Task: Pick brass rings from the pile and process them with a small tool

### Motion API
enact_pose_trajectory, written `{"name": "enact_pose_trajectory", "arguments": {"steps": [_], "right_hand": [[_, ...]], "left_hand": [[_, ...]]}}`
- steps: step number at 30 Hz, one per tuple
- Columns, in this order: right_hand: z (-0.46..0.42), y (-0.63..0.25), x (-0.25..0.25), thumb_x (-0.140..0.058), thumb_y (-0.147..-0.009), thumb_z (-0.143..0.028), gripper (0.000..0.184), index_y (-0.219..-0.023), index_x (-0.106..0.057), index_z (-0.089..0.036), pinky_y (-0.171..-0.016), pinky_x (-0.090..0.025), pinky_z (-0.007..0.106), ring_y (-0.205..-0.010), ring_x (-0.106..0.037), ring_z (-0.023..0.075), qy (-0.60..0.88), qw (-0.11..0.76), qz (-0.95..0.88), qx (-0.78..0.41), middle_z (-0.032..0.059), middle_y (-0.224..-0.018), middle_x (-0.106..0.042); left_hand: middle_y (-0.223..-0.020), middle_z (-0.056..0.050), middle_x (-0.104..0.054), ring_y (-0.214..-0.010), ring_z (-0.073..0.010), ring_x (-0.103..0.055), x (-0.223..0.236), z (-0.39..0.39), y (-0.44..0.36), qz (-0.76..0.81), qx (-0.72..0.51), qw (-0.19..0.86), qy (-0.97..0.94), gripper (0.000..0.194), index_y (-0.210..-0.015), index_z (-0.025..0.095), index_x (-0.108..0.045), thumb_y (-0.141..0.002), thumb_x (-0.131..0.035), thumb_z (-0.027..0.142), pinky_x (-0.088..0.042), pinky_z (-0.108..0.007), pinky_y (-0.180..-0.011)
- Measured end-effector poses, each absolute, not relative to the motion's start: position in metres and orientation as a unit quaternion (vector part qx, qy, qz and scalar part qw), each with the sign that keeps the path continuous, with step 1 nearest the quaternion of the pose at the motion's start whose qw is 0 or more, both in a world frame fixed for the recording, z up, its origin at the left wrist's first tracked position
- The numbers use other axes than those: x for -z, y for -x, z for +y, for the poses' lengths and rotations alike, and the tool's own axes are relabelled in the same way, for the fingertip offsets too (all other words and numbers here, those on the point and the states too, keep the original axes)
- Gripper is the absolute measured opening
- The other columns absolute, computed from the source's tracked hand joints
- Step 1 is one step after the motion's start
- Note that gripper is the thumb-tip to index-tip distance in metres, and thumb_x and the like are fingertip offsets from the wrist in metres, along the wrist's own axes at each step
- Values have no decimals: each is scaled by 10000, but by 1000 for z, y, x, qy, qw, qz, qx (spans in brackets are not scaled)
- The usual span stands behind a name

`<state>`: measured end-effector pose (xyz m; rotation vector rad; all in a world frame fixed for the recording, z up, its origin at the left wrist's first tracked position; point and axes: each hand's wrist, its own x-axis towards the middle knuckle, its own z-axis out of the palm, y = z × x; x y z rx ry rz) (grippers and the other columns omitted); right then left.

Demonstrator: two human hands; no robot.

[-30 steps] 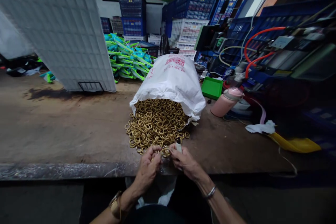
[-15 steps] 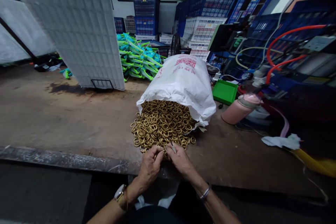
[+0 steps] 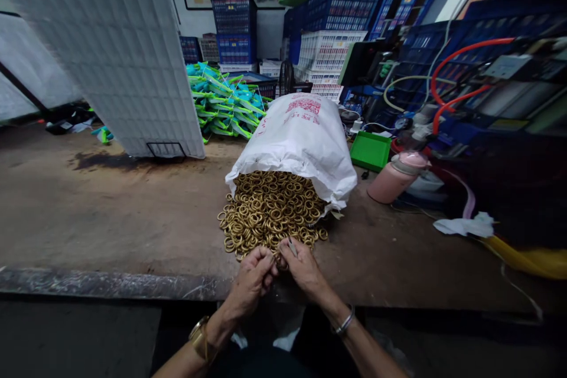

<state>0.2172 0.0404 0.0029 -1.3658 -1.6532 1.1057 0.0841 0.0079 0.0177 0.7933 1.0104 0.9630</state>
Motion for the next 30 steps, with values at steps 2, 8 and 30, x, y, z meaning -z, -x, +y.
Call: {"name": "enact_pose_trajectory", "arguments": {"steps": [2,8,30], "right_hand": [[37,-218,-4,-349,-826,-319,234,-652,-437,-191,-516,-285,209,-521,-390,96,557,338,-668,-360,-41,-549,-424],[19,-212,-9,-381,-691,-69,179,-752,-495,-193,-536,-238,219,-564,-451,109,566,201,-763,-241,-8,-627,-548],[40,-197,-17,-384,-740,-80,142,-716,-479,-183,-518,-230,236,-528,-420,110,643,195,-714,-196,-1,-588,-507]], "left_hand": [[-566,68,-457,-370,-21,-279,-17,8,-83,450,-444,690,-351,260,-728,183,-438,-734,-542,421,-169,-144,-345],[-560,71,-458,-393,-24,-301,-16,7,-78,447,-446,685,-364,275,-755,192,-434,-732,-545,442,-192,-141,-371],[-552,68,-450,-379,-31,-306,-27,2,-47,416,-454,673,-410,289,-716,192,-413,-749,-524,457,-226,-153,-353]]}}
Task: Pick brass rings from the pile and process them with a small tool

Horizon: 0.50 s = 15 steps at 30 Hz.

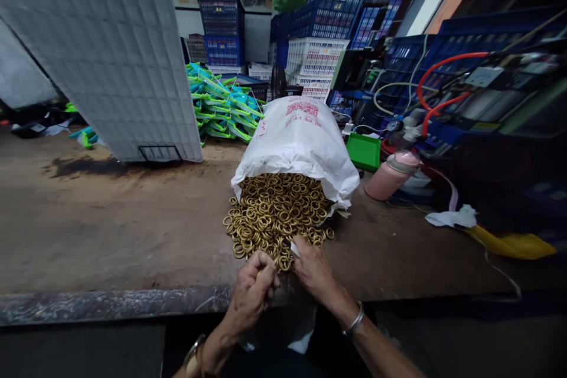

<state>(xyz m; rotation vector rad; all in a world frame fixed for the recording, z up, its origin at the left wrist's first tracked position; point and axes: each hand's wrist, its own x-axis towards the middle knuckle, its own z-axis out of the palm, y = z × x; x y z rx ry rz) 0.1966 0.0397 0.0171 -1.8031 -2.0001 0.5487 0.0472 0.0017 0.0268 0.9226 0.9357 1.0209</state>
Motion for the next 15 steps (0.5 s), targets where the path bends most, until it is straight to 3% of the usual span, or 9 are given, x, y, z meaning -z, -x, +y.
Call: {"name": "enact_pose_trajectory", "arguments": {"steps": [4,9,11,15], "right_hand": [[39,-187,-15,-361,-830,-321,253,-621,-430,-194,-478,-280,206,-487,-374,91,594,338,-628,-372,-40,-522,-420],[28,-171,-16,-377,-804,-499,352,-643,-440,-192,-343,-153,195,-341,-199,48,511,324,-487,-629,-88,-452,-339],[26,-167,-18,-418,-786,-488,341,-626,-440,-187,-350,-168,189,-351,-226,43,489,331,-479,-650,-82,-464,-366],[27,-164,-18,-469,-761,-410,263,-638,-452,-178,-468,-312,194,-475,-374,68,498,378,-522,-580,-48,-551,-455]], "left_hand": [[-581,73,-484,-372,-27,-314,-28,7,-45,382,-475,728,-314,276,-762,207,-397,-744,-541,442,-210,-136,-339],[-595,48,-517,-378,-27,-334,-26,11,-44,354,-479,753,-278,287,-743,190,-411,-739,-542,446,-228,-144,-345],[-590,37,-518,-384,-28,-344,-26,11,-44,361,-479,752,-273,310,-726,180,-420,-744,-522,471,-227,-145,-346],[-581,43,-504,-390,-21,-350,-22,10,-43,404,-475,740,-252,332,-721,171,-429,-702,-579,467,-206,-133,-350]]}}
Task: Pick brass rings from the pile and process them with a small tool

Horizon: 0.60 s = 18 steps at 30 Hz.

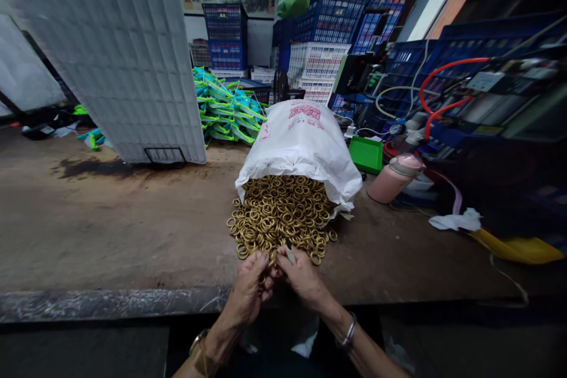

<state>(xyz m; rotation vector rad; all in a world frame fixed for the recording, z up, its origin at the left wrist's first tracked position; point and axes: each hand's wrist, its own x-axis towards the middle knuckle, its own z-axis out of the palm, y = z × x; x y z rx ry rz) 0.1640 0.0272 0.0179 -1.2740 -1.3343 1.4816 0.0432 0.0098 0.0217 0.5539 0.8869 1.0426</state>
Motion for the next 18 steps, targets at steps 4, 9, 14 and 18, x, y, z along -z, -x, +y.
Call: {"name": "enact_pose_trajectory", "arguments": {"steps": [4,9,14,18], "right_hand": [[30,-169,-12,-463,-769,-376,238,-633,-429,-184,-513,-309,202,-522,-348,77,540,391,-592,-453,-62,-553,-392],[30,-173,-14,-440,-793,-364,268,-599,-389,-187,-494,-263,198,-529,-307,77,530,365,-647,-408,-68,-552,-333],[28,-172,-22,-419,-809,-380,268,-624,-407,-185,-500,-282,201,-534,-321,81,511,347,-646,-448,-62,-566,-344],[27,-170,-19,-413,-812,-389,272,-634,-422,-183,-521,-295,201,-555,-346,83,508,356,-652,-436,-57,-585,-366]], "left_hand": [[-619,44,-504,-417,-20,-361,-16,8,-40,415,-486,731,-241,331,-713,173,-426,-665,-631,428,-214,-130,-362],[-622,49,-489,-425,-28,-351,-13,5,-39,419,-495,714,-265,335,-707,177,-435,-661,-626,449,-222,-135,-359],[-599,65,-463,-423,-33,-343,-13,5,-39,409,-502,712,-270,320,-762,192,-436,-664,-630,427,-230,-129,-356],[-604,62,-466,-412,-35,-336,-13,5,-39,419,-479,717,-283,299,-777,194,-445,-689,-600,434,-222,-135,-354]]}}
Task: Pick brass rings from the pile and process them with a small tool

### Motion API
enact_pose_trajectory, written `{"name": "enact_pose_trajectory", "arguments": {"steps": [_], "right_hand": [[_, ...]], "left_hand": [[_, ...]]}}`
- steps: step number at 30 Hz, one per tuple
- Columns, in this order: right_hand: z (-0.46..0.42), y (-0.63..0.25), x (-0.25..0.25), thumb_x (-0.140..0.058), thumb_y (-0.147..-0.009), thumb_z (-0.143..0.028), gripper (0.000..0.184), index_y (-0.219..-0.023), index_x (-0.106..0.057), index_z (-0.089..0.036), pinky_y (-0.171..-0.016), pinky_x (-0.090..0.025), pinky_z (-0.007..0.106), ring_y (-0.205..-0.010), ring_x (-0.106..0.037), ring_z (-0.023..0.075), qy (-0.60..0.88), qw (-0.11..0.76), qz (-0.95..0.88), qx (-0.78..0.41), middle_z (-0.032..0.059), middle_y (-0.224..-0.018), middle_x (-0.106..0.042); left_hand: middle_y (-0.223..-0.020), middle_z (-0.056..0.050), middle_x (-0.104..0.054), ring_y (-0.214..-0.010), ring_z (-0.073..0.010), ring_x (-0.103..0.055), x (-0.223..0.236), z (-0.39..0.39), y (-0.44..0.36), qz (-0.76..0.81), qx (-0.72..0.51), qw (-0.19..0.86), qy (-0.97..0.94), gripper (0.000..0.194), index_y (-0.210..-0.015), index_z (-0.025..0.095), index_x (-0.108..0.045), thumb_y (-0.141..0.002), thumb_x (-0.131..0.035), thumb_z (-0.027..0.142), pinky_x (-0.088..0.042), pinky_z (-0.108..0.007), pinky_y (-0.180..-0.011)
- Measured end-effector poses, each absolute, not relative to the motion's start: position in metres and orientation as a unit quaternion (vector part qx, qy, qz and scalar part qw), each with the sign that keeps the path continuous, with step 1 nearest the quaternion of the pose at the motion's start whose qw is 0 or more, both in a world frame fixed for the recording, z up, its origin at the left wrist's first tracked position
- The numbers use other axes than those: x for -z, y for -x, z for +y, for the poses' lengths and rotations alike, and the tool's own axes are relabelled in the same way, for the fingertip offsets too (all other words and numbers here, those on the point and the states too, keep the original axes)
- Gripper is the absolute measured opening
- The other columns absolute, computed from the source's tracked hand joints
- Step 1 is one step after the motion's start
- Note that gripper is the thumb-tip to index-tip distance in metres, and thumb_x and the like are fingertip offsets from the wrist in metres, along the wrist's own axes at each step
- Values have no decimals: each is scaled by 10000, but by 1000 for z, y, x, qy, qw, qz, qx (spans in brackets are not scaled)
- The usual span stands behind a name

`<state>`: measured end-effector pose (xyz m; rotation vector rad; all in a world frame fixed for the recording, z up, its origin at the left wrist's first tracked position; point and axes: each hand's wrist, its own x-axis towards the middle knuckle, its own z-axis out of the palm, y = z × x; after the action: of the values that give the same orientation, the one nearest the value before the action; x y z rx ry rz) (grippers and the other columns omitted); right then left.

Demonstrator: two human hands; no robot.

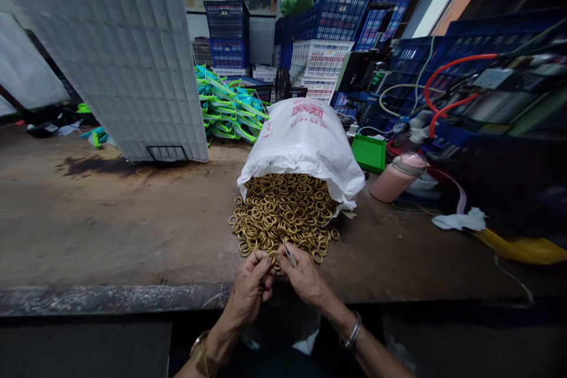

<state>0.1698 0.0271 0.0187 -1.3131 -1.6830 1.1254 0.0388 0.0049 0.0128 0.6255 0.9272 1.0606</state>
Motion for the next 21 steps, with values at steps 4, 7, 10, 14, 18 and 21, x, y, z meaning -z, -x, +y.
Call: {"name": "enact_pose_trajectory", "arguments": {"steps": [4,7,10,14,18,21], "right_hand": [[27,-168,-18,-406,-809,-407,314,-590,-416,-182,-490,-273,202,-521,-329,81,540,354,-634,-426,-61,-536,-356],[28,-168,-24,-415,-802,-431,331,-585,-414,-182,-492,-273,202,-528,-332,81,538,343,-635,-434,-57,-546,-366],[30,-167,-28,-466,-766,-418,296,-593,-426,-181,-500,-283,199,-549,-340,84,540,344,-627,-444,-54,-569,-376],[34,-166,-23,-470,-750,-384,266,-585,-410,-185,-497,-292,200,-533,-328,82,537,356,-593,-483,-58,-555,-363],[35,-166,-16,-433,-767,-379,257,-597,-413,-189,-475,-291,202,-497,-321,78,533,375,-557,-515,-63,-532,-364],[35,-166,-14,-437,-765,-359,238,-604,-441,-184,-478,-299,201,-491,-344,78,534,377,-544,-526,-60,-527,-392]], "left_hand": [[-511,74,-414,-407,-52,-331,-11,5,-38,480,-479,634,-370,264,-685,185,-474,-714,-569,430,-269,-163,-389],[-582,31,-503,-552,-100,-453,-12,6,-38,495,-503,533,-467,194,-651,174,-541,-718,-578,352,-379,-202,-552],[-644,10,-550,-640,-129,-490,-16,7,-38,496,-502,482,-520,132,-662,177,-577,-725,-565,293,-390,-222,-644],[-594,28,-511,-556,-100,-450,-21,7,-39,491,-490,526,-492,171,-636,171,-541,-729,-560,314,-372,-203,-559],[-500,77,-421,-372,-43,-302,-19,5,-40,477,-440,651,-393,247,-703,185,-478,-737,-537,423,-242,-165,-370],[-540,76,-454,-350,-29,-295,-16,4,-40,453,-429,707,-334,284,-781,198,-456,-732,-532,467,-210,-148,-340]]}}
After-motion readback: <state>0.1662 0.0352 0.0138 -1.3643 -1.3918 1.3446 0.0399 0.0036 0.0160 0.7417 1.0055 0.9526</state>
